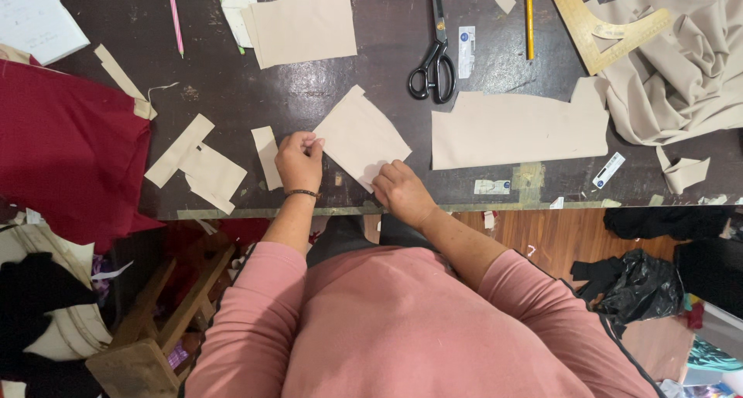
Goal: The person cuts beige fabric pieces on a dark worktable using scissors. They repeatedly position the fabric, cut along edges, and set aside the cut pieces. A ruler and pencil are visible but not used during the clip.
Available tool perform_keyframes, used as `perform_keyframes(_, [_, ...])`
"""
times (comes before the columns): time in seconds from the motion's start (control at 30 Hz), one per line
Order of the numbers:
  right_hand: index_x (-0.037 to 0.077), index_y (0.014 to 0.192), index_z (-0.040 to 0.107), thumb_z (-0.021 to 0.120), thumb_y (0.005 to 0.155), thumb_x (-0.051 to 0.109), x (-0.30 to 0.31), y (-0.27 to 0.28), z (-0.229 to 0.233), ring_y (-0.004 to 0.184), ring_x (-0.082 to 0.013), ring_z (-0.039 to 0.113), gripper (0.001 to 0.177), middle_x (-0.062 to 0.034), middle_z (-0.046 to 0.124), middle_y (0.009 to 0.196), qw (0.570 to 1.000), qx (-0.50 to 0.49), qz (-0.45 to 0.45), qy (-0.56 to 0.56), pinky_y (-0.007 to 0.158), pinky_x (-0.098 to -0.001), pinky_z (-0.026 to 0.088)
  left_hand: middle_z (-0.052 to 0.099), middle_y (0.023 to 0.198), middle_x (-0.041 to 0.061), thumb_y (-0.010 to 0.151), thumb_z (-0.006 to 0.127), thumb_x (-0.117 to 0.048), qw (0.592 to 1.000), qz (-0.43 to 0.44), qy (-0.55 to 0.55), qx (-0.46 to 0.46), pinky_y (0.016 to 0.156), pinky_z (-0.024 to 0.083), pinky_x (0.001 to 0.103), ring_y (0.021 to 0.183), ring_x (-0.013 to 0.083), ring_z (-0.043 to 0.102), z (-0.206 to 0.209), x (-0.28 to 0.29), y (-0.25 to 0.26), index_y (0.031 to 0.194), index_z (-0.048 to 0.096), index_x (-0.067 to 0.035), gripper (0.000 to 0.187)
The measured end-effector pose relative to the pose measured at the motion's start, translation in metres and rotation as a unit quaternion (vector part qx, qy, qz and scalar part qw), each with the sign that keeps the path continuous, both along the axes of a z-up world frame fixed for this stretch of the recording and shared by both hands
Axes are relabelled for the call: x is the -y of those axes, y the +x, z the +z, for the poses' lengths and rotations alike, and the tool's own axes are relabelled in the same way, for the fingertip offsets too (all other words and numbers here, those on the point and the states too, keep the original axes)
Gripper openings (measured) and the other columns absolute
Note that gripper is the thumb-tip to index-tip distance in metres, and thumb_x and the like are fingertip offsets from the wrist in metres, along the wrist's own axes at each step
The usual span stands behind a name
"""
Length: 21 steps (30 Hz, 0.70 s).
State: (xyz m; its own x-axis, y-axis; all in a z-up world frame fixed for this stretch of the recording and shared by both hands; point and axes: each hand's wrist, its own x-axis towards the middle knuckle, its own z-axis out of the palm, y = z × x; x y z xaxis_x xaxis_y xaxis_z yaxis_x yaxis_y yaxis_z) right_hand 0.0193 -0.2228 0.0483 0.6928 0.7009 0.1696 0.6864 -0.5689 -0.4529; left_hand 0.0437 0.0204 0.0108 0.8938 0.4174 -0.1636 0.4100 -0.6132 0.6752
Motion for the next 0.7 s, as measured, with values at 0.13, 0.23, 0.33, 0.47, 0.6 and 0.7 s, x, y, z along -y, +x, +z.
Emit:
perform_keyframes(0.13, [0.006,0.084,0.063,0.066,0.092,0.015,0.004,0.002,0.004,0.076,-0.0278,0.056,0.012,-0.0098,0.055,0.079,1.0,-0.001,0.0,-0.002,0.077,-0.0369,0.047,0.063,0.087,0.0,0.087,0.082,-0.018,1.0,-0.001,-0.011,0.002,0.074,0.063,0.032,0.081,0.0206,0.074,0.022,0.005,-0.001,0.097,0.07,-0.013,0.016])
perform_keyframes(0.23, [0.007,0.087,0.064,0.07,0.089,0.018,0.017,0.024,0.025,0.081,-0.0323,0.058,0.013,-0.0118,0.056,0.083,0.997,-0.053,-0.048,0.037,0.077,-0.0421,0.049,0.057,0.103,0.006,0.091,0.076,-0.01,0.999,-0.027,-0.001,0.034,0.08,0.063,0.035,0.09,0.0268,0.071,0.066,0.017,-0.001,0.107,0.065,-0.011,0.019])
perform_keyframes(0.33, [0.001,0.096,0.07,0.07,0.091,0.004,0.046,0.076,0.031,0.086,-0.0373,0.063,0.006,-0.018,0.063,0.087,0.974,-0.09,-0.201,0.043,0.084,-0.0438,0.05,0.053,0.099,0.012,0.087,0.07,-0.009,0.965,-0.188,0.097,0.155,0.084,0.051,0.046,0.095,0.0354,0.058,0.064,0.03,-0.006,0.101,0.065,-0.006,0.015])
perform_keyframes(0.47, [0.003,0.099,0.066,0.082,0.09,0.027,0.077,0.139,-0.006,0.084,-0.038,0.063,0.03,-0.0148,0.058,0.088,0.951,0.033,-0.306,-0.036,0.079,-0.0459,0.052,0.05,0.138,0.014,0.079,0.083,-0.033,0.952,-0.272,0.142,0.003,0.097,0.049,0.051,0.128,0.0371,0.048,0.073,0.053,-0.013,0.143,0.055,-0.008,0.074])
perform_keyframes(0.6, [0.005,0.107,0.069,0.086,0.082,0.041,0.074,0.164,-0.011,0.089,-0.0337,0.068,0.046,-0.0127,0.064,0.091,0.928,-0.036,-0.332,-0.167,0.08,-0.0426,0.055,0.045,0.148,0.014,0.085,0.08,-0.04,0.924,-0.327,0.172,-0.101,0.106,0.045,0.048,0.136,0.0339,0.043,0.083,0.054,-0.006,0.153,0.047,-0.009,0.082])
perform_keyframes(0.7, [0.005,0.107,0.068,0.083,0.083,0.041,0.064,0.174,0.022,0.09,-0.039,0.072,0.047,-0.018,0.07,0.089,0.911,-0.118,-0.347,-0.189,0.079,-0.0484,0.059,0.045,0.148,0.013,0.085,0.08,-0.041,0.913,-0.348,0.185,-0.104,0.108,0.043,0.047,0.138,0.0323,0.042,0.091,0.05,-0.002,0.153,0.046,-0.01,0.082])
